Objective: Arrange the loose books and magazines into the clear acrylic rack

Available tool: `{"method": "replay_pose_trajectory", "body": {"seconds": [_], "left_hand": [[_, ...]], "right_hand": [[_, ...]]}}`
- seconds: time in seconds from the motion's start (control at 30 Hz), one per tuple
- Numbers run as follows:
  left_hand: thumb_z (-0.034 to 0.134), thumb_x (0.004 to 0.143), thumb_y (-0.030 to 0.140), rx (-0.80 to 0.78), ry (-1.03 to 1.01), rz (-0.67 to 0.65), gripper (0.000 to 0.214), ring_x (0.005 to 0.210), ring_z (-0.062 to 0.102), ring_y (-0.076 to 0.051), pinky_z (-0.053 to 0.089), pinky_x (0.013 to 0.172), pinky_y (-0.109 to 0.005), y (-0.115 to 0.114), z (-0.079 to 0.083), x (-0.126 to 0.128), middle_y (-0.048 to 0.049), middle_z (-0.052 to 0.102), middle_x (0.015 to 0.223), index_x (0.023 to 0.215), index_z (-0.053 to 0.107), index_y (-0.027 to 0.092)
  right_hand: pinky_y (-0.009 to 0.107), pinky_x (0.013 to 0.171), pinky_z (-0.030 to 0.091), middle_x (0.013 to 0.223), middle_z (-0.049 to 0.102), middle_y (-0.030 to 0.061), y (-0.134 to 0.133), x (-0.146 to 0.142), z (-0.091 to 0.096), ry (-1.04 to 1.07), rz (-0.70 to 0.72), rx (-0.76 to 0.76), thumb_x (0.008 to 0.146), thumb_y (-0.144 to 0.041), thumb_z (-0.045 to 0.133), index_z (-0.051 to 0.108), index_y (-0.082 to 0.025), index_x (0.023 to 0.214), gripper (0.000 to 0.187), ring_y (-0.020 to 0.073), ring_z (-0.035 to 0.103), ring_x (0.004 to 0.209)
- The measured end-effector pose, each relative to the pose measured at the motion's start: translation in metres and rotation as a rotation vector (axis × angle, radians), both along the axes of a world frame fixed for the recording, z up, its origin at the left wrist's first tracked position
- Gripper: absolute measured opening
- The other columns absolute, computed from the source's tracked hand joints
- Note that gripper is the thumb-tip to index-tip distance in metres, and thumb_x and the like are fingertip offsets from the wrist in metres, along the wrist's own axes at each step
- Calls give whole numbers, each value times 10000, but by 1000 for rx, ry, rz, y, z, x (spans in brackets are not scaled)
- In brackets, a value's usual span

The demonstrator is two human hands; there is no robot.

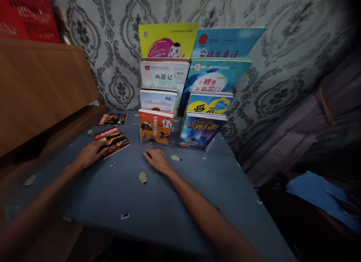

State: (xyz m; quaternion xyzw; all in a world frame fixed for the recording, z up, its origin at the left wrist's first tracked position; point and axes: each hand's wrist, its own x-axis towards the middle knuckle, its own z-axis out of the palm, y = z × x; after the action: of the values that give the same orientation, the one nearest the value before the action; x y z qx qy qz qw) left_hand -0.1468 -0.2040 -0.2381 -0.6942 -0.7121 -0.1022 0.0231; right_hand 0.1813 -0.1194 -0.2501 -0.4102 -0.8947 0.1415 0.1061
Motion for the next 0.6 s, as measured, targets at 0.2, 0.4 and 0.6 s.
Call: {"method": "replay_pose_trajectory", "body": {"seconds": [0.2,0.4,0.6], "left_hand": [[327,960,544,43,40,405,616,1326,481,-414,424,1045,-586,63,-18,4,-253,555,1392,1337,552,112],[314,969,535,-9,54,396,603,1400,405,-416,395,1055,-600,68,-40,0,-233,496,1471,1388,515,150],[323,976,527,3,57,209,558,1370,440,-343,371,1107,-540,48,-43,3,-173,539,1430,1366,524,182]], "right_hand": [[279,716,363,1012,769,82,-6,2,2,-36,6,27,1047,-368,435,705,-220,1073,309,216,697,926],[287,713,372,1021,767,94,-7,3,1,14,14,21,1037,-380,448,711,-225,1075,309,230,698,929],[283,711,369,964,770,74,-3,4,-1,126,4,-21,1018,-357,498,729,-227,1010,265,217,683,892]]}}
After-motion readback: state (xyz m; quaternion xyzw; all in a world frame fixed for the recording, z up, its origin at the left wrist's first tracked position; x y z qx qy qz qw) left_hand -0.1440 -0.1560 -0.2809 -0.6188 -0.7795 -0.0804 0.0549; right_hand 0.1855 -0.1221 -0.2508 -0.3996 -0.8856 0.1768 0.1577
